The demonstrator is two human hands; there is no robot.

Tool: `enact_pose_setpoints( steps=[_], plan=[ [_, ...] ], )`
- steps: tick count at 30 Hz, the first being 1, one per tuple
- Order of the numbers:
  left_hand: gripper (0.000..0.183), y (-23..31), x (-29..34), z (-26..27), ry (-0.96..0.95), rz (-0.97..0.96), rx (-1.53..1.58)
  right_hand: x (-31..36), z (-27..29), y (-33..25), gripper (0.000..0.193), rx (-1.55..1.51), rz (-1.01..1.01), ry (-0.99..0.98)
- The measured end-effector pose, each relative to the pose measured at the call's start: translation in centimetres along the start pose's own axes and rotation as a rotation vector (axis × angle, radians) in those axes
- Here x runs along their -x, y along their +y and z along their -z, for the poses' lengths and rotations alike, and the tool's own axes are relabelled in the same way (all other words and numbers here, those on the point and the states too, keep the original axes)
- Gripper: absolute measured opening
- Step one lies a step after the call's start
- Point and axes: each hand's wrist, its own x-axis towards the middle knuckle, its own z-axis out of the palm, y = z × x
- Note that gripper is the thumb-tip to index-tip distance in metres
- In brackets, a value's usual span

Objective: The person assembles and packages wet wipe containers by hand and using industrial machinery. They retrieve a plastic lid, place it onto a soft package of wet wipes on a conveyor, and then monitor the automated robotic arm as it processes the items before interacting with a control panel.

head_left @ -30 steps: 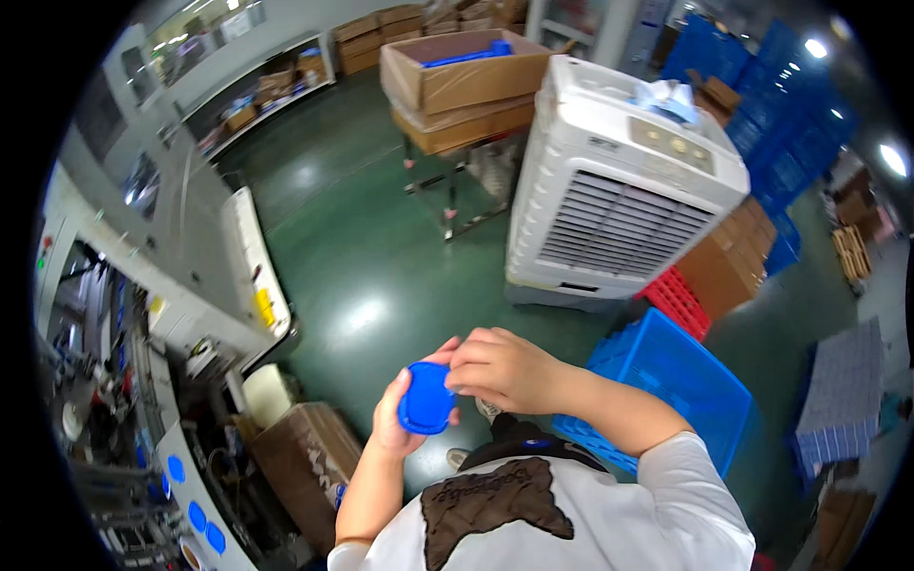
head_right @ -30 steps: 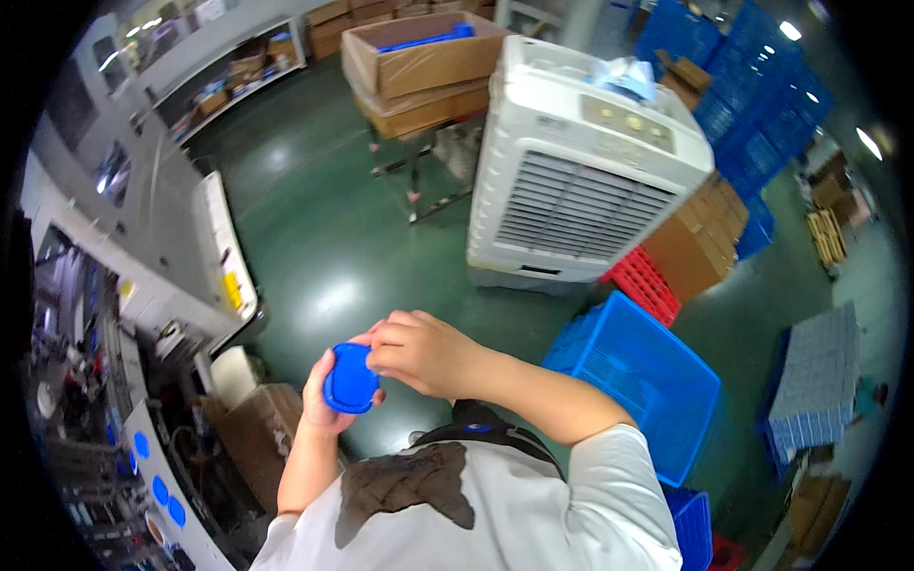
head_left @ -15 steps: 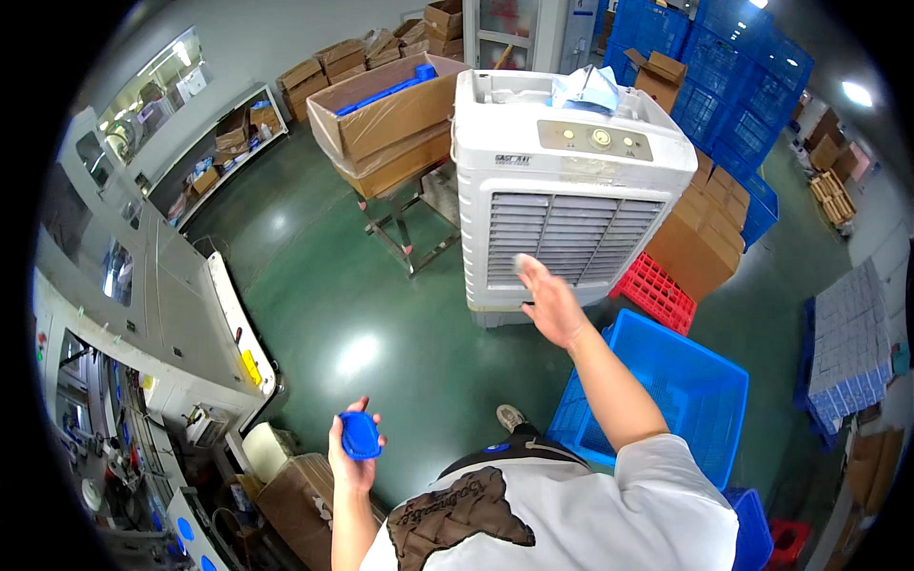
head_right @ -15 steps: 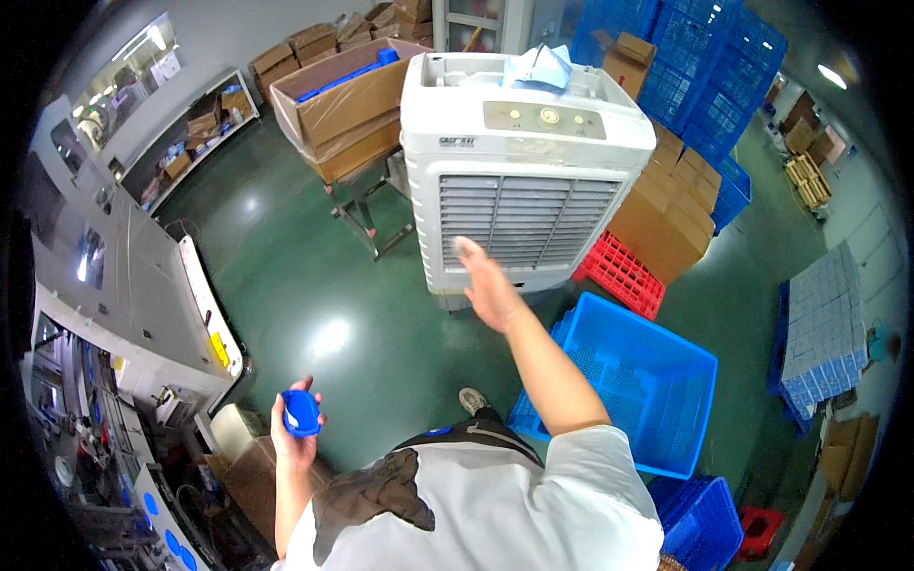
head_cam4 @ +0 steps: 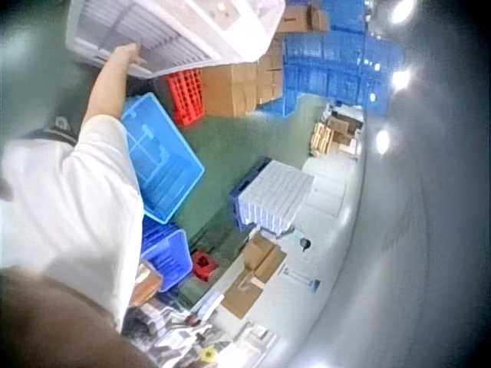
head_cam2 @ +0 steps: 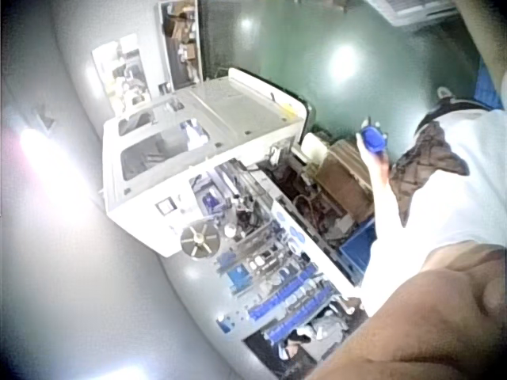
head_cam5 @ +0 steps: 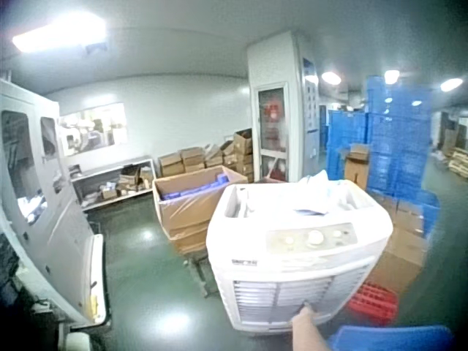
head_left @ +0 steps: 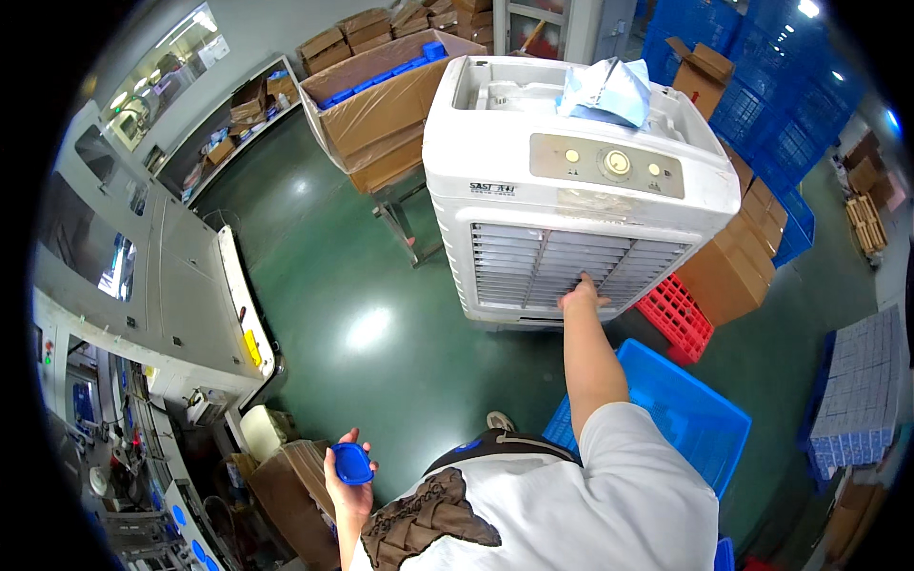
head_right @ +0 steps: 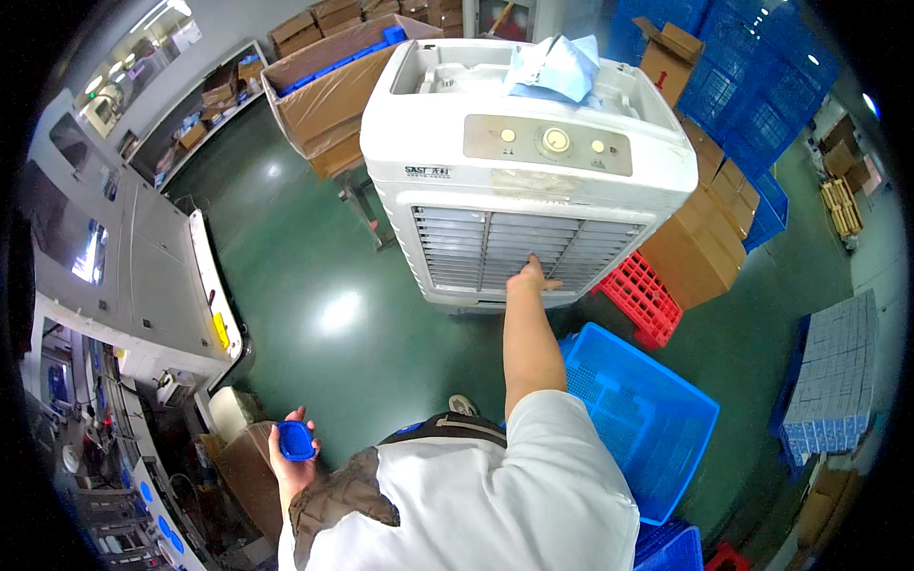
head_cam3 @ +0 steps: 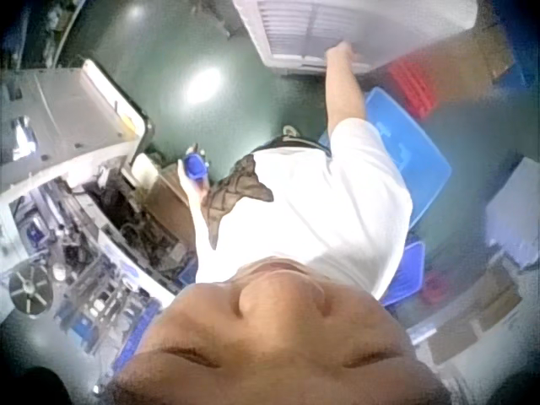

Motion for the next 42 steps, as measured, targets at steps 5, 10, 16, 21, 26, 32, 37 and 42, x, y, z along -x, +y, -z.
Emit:
enact_pose_setpoints(
  steps=[5, 10, 16, 21, 26, 32, 37, 42],
  plan=[
    [0.042, -0.3, 0.7, 0.6, 0.086, 0.000, 0.007, -1.2, -1.2, 1.8, 0.102, -0.052, 0.042, -0.119],
    [0.042, 0.7, -1.0, -1.2, 0.049, -0.017, -0.022, -10.8, -2.2, 1.7, 0.089, -0.111, 0.026, -0.045],
    [0.043, 0.2, -0.8, -0.1, 0.056, -0.023, -0.010, -4.0, -1.9, 1.6, 0.079, -0.262, 0.025, -0.041],
    [0.043, 0.5, -1.0, -0.7, 0.053, -0.019, -0.003, -6.4, -1.5, 1.3, 0.082, -0.313, -0.038, -0.071],
    [0.042, 0.3, -0.8, -0.7, 0.055, -0.027, 0.000, -4.2, -1.6, 2.2, 0.080, -0.103, 0.106, -0.010],
    [0.045, -0.2, -0.6, -0.8, 0.105, -0.043, 0.016, -3.6, -1.5, 1.8, 0.100, -0.073, 0.085, -0.027],
    [0.044, -0.2, -0.4, -1.1, 0.092, -0.051, 0.001, -4.3, -1.4, 1.4, 0.104, -0.019, 0.068, -0.001],
    [0.044, -0.7, -0.1, -0.6, 0.120, -0.036, 0.024, 0.7, -0.7, -0.4, 0.097, 0.117, -0.001, -0.030]
  ],
)
